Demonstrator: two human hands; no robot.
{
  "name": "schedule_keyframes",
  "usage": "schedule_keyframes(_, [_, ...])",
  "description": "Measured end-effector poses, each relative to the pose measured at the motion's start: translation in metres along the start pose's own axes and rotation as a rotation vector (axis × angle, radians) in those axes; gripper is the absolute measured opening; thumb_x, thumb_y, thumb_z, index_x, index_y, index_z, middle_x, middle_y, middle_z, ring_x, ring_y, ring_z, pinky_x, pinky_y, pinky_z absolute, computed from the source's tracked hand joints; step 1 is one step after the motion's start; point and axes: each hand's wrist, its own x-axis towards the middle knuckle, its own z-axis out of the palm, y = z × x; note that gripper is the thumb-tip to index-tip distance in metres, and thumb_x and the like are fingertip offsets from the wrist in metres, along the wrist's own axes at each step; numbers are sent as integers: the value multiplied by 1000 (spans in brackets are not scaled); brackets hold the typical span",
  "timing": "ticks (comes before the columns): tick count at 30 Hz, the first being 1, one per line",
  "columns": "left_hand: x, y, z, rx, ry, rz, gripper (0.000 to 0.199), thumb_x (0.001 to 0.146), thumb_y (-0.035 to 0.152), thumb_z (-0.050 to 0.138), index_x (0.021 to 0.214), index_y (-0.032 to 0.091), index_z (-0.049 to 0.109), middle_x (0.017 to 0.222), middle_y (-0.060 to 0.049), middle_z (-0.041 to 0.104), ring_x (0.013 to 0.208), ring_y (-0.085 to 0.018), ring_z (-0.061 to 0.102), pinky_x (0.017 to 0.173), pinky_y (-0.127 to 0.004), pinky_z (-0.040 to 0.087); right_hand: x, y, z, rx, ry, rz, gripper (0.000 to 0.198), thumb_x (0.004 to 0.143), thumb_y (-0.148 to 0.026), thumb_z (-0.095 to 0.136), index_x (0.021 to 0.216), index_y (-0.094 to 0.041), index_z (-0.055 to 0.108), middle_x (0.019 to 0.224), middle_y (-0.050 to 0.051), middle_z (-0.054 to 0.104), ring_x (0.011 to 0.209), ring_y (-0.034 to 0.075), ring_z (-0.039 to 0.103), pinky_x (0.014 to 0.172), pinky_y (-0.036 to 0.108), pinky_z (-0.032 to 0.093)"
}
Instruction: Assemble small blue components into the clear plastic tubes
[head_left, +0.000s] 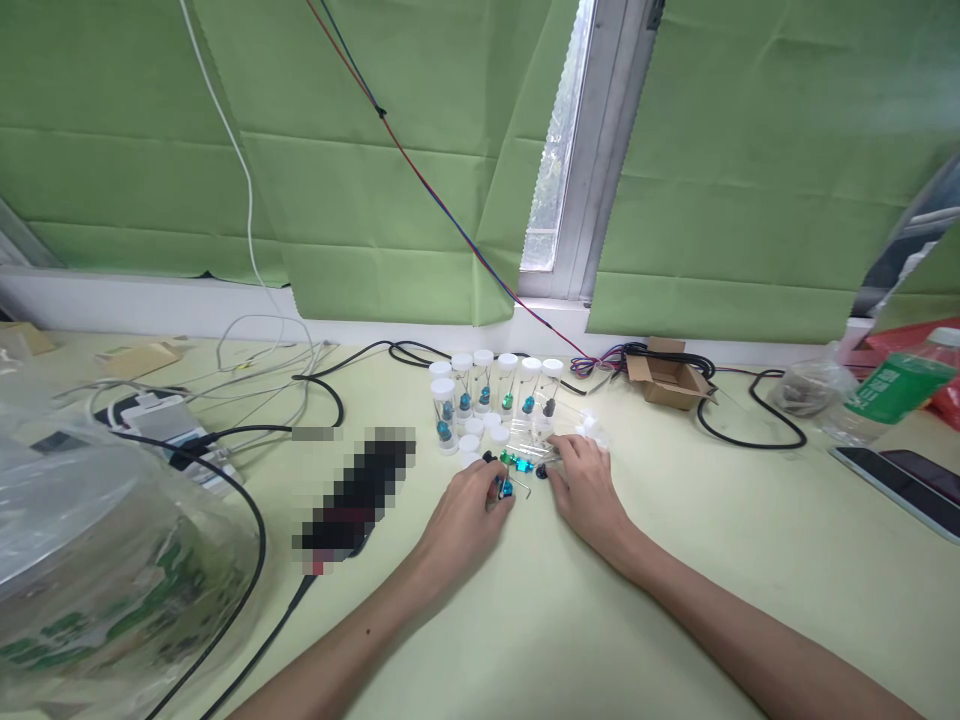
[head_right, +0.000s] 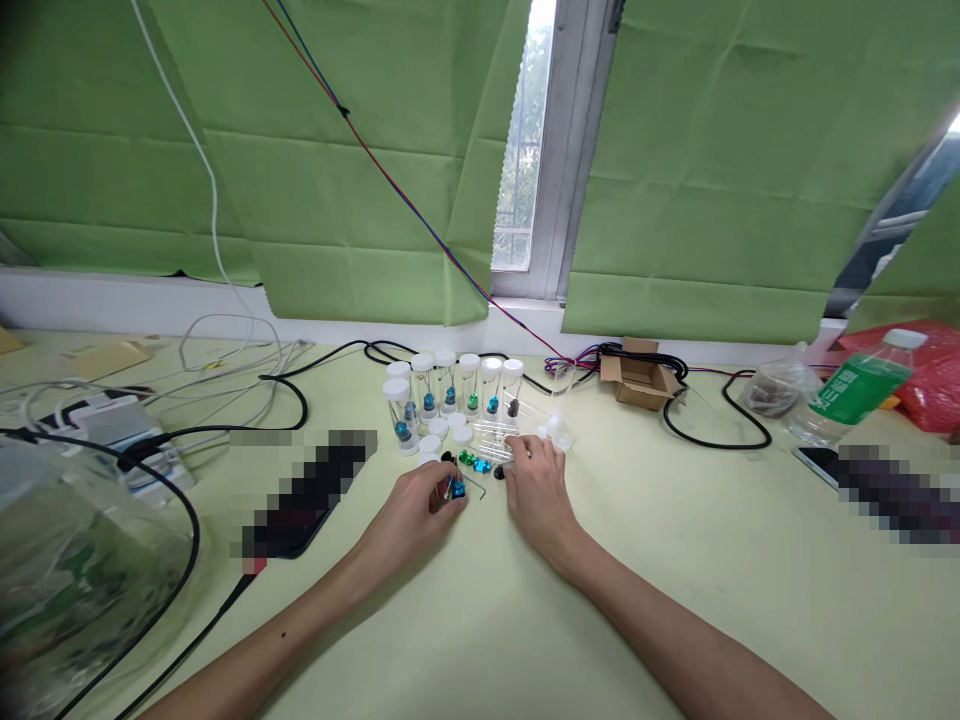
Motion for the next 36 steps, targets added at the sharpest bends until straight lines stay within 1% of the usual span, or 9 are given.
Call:
schedule_keyframes(3, [0,1,-1,-8,0,-9,2,82,20,54,83,20,56,76,-2,56,70,-19,50,61,-28,34,0,0,0,-10,-5,14,34,86,-11,52,120,-17,53,113,12,58,104,28,50,91,42,38])
schedule_keyframes(8, [1,0,-1,-11,-5,4,7,84,18,49,80,20,55,77,-2,56,68,-18,49,61,-28,34,0,1,1,-8,-4,16,34,86,-12,52,119,-17,52,112,12,58,105,28,51,91,42,38])
schedule_keyframes(15, [1,0,-2,-16,-1,13,8,84,17,49,80,20,56,77,-2,56,69,-18,49,63,-29,35,0,2,2,-4,2,9,33,86,-13,51,119,-18,52,112,12,57,104,28,52,90,42,39])
schedule_keyframes(21, [1,0,0,-56,50,19,11,84,20,50,84,19,61,78,-3,57,69,-19,52,63,-30,37,0,0,0,-33,-12,4,36,87,-11,51,122,-17,52,110,13,60,103,28,52,88,42,39])
schedule_keyframes(24, [3,-1,0,-107,91,16,11,84,22,52,85,19,62,79,-3,59,66,-17,52,61,-29,37,0,0,1,-36,-11,8,35,87,-9,52,121,-17,53,109,13,61,102,28,52,87,41,40])
schedule_keyframes(26, [5,-1,1,-152,99,-8,10,83,25,54,86,19,62,76,-2,59,62,-16,50,59,-28,37,0,1,1,-29,-7,7,33,87,-10,52,119,-17,54,108,12,61,100,28,53,86,41,40])
schedule_keyframes(31, [8,-1,-1,-325,108,-122,17,81,35,60,82,19,59,64,3,52,56,-13,48,53,-25,36,1,2,2,-30,0,5,33,86,-9,54,118,-17,54,108,12,60,100,28,53,86,41,40])
schedule_keyframes(36, [9,-3,-2,-424,157,-138,22,81,40,61,84,18,58,63,4,48,54,-12,46,53,-23,35,2,0,-1,-1,27,5,32,85,-8,54,116,-16,54,107,12,59,100,27,54,85,41,43])
